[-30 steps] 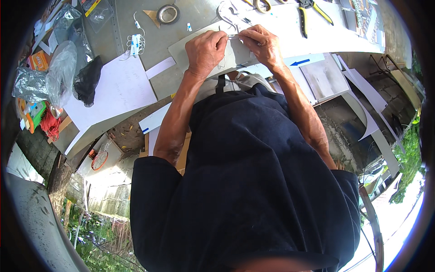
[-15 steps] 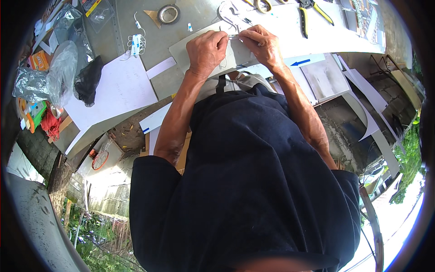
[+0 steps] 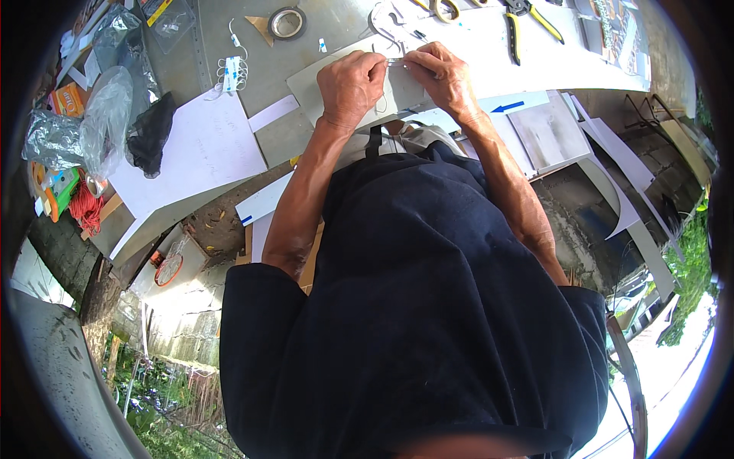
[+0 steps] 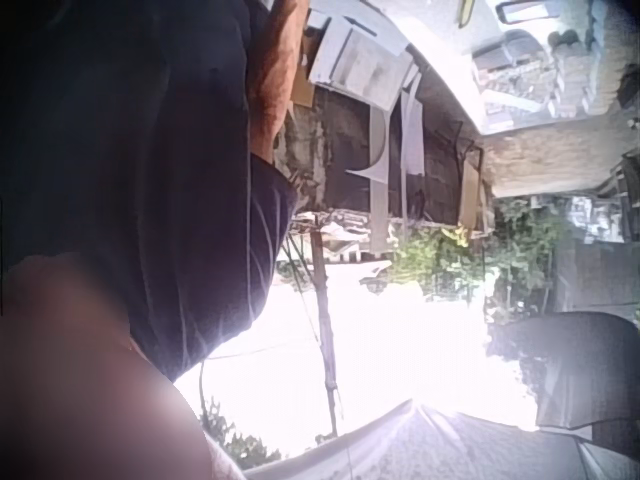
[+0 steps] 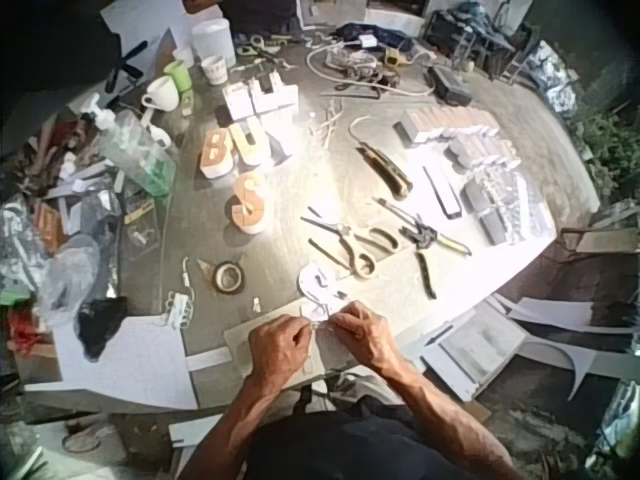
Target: Installing LED module lights into a cut-out letter sign.
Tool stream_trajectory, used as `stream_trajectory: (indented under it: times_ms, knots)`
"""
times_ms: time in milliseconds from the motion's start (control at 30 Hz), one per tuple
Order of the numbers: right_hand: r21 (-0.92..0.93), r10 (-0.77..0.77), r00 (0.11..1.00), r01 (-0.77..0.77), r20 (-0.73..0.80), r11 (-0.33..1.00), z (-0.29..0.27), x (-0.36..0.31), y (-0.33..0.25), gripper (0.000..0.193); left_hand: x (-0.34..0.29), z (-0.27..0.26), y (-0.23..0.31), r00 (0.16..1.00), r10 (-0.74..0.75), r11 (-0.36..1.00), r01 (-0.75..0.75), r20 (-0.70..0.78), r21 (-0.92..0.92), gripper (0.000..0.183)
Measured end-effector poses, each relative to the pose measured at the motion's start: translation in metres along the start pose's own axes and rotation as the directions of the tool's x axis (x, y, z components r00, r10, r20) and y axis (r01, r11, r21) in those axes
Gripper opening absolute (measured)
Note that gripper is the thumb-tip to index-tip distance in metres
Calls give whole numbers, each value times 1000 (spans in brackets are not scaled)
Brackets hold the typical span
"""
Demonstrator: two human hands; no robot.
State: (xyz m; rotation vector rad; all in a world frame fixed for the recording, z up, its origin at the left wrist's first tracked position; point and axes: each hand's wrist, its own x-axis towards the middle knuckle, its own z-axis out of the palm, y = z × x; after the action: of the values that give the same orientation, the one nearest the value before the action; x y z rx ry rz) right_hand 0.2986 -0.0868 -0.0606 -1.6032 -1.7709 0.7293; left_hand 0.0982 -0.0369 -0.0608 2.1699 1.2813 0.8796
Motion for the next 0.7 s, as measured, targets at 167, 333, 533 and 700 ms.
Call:
stream_trajectory:
  times_ms: [167, 333, 533, 700]
  knots:
    - [-23, -63, 998, 63, 10, 998, 0, -3, -11, 27, 0, -1, 3, 998, -54, 998, 54, 16, -26, 5]
    - [-138, -149, 989, 151, 26, 979, 7, -8, -9, 39, 1, 1, 3, 999, -37, 999, 37, -13, -34, 4]
    - [-243, -154, 985, 169, 78, 955, 5, -4, -17, 43, -8, -6, 7, 984, -158, 964, 173, 88, -202, 29]
    - [-261, -142, 988, 152, 55, 953, 8, -5, -21, 35, -16, -6, 12, 998, 35, 999, -34, 49, -17, 37]
